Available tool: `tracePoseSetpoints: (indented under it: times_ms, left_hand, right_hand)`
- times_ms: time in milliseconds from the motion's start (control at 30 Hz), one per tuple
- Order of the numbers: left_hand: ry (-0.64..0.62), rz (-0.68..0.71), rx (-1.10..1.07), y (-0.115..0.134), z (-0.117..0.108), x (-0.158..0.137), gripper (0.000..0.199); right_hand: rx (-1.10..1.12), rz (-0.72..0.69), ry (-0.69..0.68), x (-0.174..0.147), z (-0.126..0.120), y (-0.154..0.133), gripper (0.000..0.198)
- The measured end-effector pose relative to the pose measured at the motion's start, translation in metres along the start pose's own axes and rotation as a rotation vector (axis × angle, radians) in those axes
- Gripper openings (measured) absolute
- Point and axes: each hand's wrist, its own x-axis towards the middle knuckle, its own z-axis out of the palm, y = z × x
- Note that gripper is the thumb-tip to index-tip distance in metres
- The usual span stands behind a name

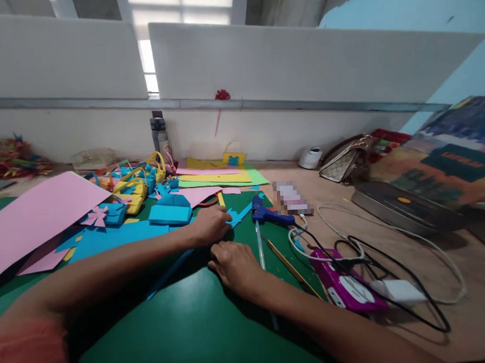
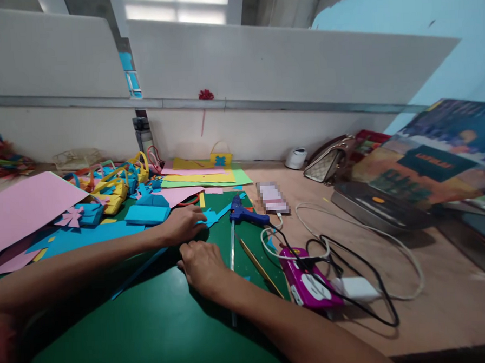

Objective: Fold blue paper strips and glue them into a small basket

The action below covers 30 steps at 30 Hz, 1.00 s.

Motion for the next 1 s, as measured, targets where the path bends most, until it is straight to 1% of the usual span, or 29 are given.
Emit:
tracePoseSetpoints:
  times_ms: [100,200,433,533,667,867,933,1000]
  left_hand:
    - [-0.069,0.005,0.05,0.015,0.003,0.017,0.022]
    - [-0.116,-0.031,0.104,0.024,0.003,0.032,0.024]
    - [-0.22,-0.133,0.153,0.039,-0.003,0.064,0.02]
    - [-0.27,-0.174,0.132,0.041,-0.003,0.073,0.027]
    - [-0.313,-0.237,0.076,0.033,-0.003,0.079,0.033]
    - [-0.393,-0.292,-0.063,0.006,-0.01,0.079,0.033]
    - [-0.411,-0.297,-0.115,-0.001,-0.011,0.075,0.031]
    - [-0.395,-0.301,-0.151,-0.005,-0.013,0.071,0.025]
  right_hand:
    - [-0.052,-0.019,-0.016,-0.002,0.0,0.0,0.016]
    - [-0.084,-0.041,-0.016,-0.004,0.001,0.0,0.017]
    - [-0.118,-0.079,-0.006,-0.005,0.002,0.001,0.018]
    - [-0.123,-0.094,-0.012,-0.005,0.002,0.002,0.018]
    - [-0.131,-0.114,-0.01,-0.004,0.001,0.002,0.019]
    - [-0.146,-0.12,0.0,-0.003,0.003,0.003,0.016]
    - [-0.148,-0.117,0.002,-0.003,0.004,0.004,0.016]
    - [-0.149,-0.113,0.003,-0.003,0.005,0.004,0.016]
